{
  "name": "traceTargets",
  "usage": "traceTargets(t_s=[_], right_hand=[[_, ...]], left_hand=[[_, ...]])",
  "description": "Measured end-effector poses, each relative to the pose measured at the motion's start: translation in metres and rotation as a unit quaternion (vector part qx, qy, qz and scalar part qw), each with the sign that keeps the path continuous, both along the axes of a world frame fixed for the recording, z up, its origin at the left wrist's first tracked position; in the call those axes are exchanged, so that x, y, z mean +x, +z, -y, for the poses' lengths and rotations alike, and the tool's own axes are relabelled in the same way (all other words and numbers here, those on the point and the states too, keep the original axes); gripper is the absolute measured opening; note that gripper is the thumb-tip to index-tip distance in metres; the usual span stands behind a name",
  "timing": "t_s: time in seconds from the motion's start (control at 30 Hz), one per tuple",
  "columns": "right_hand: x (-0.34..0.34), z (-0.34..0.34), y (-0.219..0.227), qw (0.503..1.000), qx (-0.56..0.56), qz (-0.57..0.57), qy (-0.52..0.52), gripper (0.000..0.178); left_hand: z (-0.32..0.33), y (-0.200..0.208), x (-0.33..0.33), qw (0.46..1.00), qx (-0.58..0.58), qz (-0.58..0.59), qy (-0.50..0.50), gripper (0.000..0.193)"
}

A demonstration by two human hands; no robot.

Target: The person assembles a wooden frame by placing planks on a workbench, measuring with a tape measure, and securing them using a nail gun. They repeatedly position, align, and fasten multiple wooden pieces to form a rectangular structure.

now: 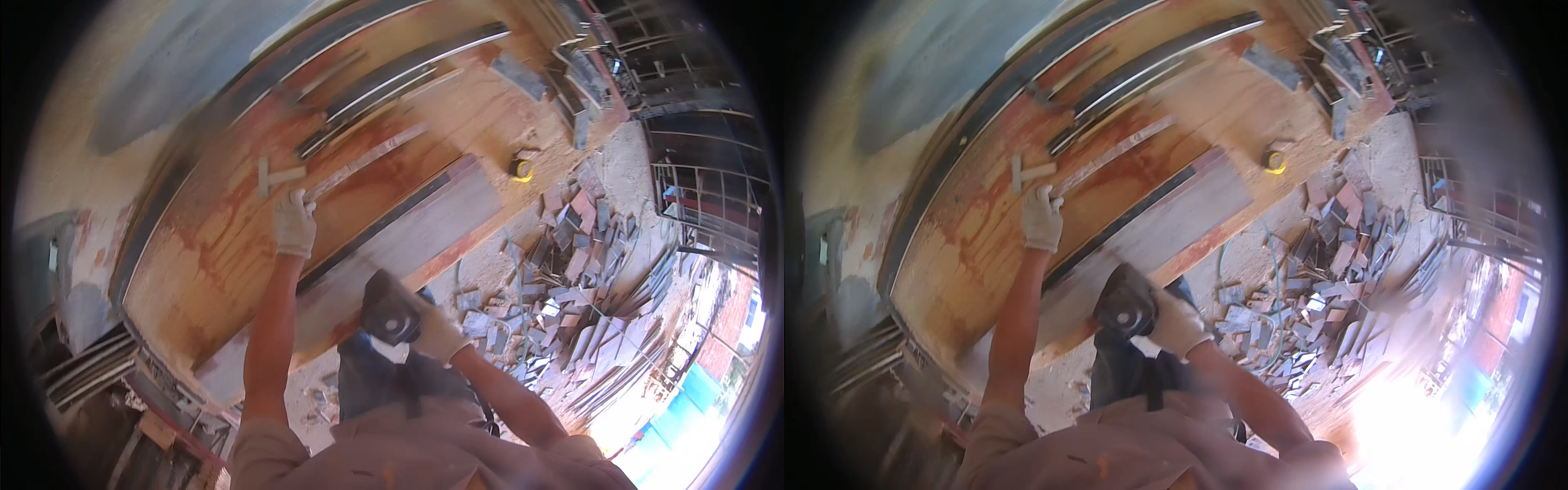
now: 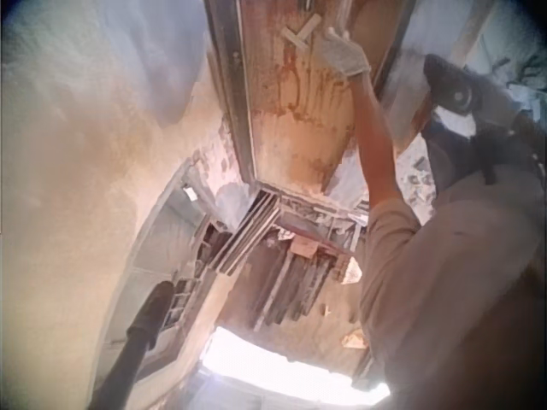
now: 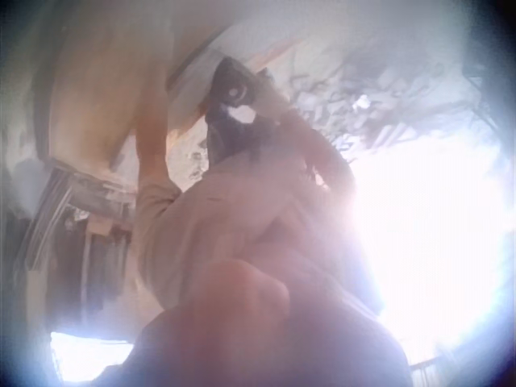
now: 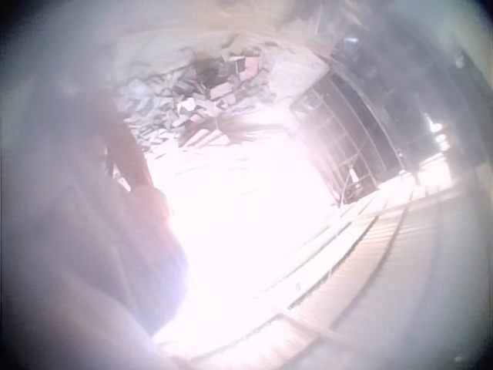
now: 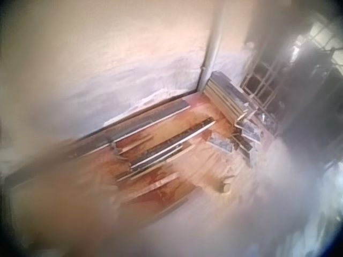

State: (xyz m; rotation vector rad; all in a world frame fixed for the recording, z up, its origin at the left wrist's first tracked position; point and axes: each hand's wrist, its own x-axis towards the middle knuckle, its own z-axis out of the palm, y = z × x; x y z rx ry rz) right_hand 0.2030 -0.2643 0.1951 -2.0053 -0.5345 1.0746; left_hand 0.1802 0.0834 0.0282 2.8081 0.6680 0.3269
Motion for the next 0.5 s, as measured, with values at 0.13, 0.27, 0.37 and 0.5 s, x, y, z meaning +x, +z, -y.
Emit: traceTargets(t_s=[0.13,0.27,0.37,0.5], right_hand=[[-0.015,0.013,-0.017,0.996,-0.088,-0.019,0.025,0.081],[-0.034,0.037,-0.049,0.976,-0.193,0.096,-0.006,0.071],[-0.036,0.021,-0.043,0.983,-0.133,0.108,-0.063,0.046],[-0.043,-0.035,-0.010,0.982,-0.172,0.046,-0.069,0.018]], left_hand=[[-0.014,0.061,-0.175,0.996,-0.057,0.023,0.057,0.040],[-0.029,0.111,-0.365,0.990,-0.067,0.035,0.119,0.042],[-0.038,0.100,-0.509,0.986,-0.078,0.035,0.140,0.044],[-0.056,0.065,-0.610,0.986,-0.064,0.022,0.153,0.044]])
